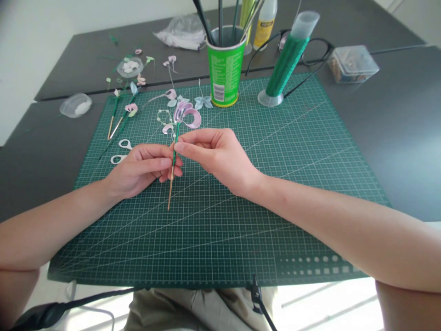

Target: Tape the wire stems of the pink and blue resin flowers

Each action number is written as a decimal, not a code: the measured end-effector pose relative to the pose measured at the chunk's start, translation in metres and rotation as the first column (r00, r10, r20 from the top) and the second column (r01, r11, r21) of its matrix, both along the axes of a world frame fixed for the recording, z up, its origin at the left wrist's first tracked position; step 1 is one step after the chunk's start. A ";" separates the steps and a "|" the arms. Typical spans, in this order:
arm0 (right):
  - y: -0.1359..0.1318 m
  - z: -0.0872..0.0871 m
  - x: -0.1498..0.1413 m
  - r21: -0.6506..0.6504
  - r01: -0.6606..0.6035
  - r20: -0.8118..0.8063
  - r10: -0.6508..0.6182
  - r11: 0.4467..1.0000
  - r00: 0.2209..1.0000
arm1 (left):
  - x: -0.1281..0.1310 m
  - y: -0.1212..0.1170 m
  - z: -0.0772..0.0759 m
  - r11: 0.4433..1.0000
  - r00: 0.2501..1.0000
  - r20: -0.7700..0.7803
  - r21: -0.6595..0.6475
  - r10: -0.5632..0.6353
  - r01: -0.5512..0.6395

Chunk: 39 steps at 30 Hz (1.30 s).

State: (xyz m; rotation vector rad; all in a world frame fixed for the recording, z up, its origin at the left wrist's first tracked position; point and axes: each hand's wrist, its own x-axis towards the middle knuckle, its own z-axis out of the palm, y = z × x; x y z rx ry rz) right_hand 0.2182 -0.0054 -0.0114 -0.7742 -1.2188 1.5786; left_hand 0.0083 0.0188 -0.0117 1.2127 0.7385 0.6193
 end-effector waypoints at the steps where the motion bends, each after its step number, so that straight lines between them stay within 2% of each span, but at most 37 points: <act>1: 0.000 0.000 0.000 -0.005 0.003 0.002 -0.003 1.000 1.000 | 0.000 0.000 0.000 1.000 1.000 -0.008 0.001 0.002 -0.002; 10: 0.001 0.000 -0.001 0.020 0.001 0.016 -0.002 1.000 1.000 | -0.002 0.001 -0.002 1.000 1.000 -0.021 0.009 -0.001 0.002; 14: 0.001 -0.001 0.000 0.033 -0.004 0.021 0.003 0.999 1.000 | -0.002 -0.001 -0.002 0.999 1.000 -0.003 -0.034 0.013 -0.013; 19: 0.002 -0.001 0.001 0.038 -0.088 -0.018 0.089 0.995 0.996 | 0.001 -0.002 0.000 0.997 1.000 -0.009 -0.078 0.022 -0.023; 24: 0.002 0.000 0.000 0.023 -0.075 -0.025 0.075 0.997 0.997 | 0.001 -0.001 -0.001 0.994 0.999 -0.033 -0.101 0.028 -0.031; 35: 0.001 0.000 -0.001 0.032 -0.059 -0.069 0.061 0.998 0.996 | 0.003 -0.002 0.000 0.998 0.999 0.030 -0.060 0.019 -0.017; 39: 0.001 0.001 -0.002 0.026 -0.043 -0.040 0.044 0.999 0.998 | 0.003 -0.001 -0.003 0.999 0.997 0.072 -0.043 0.017 -0.014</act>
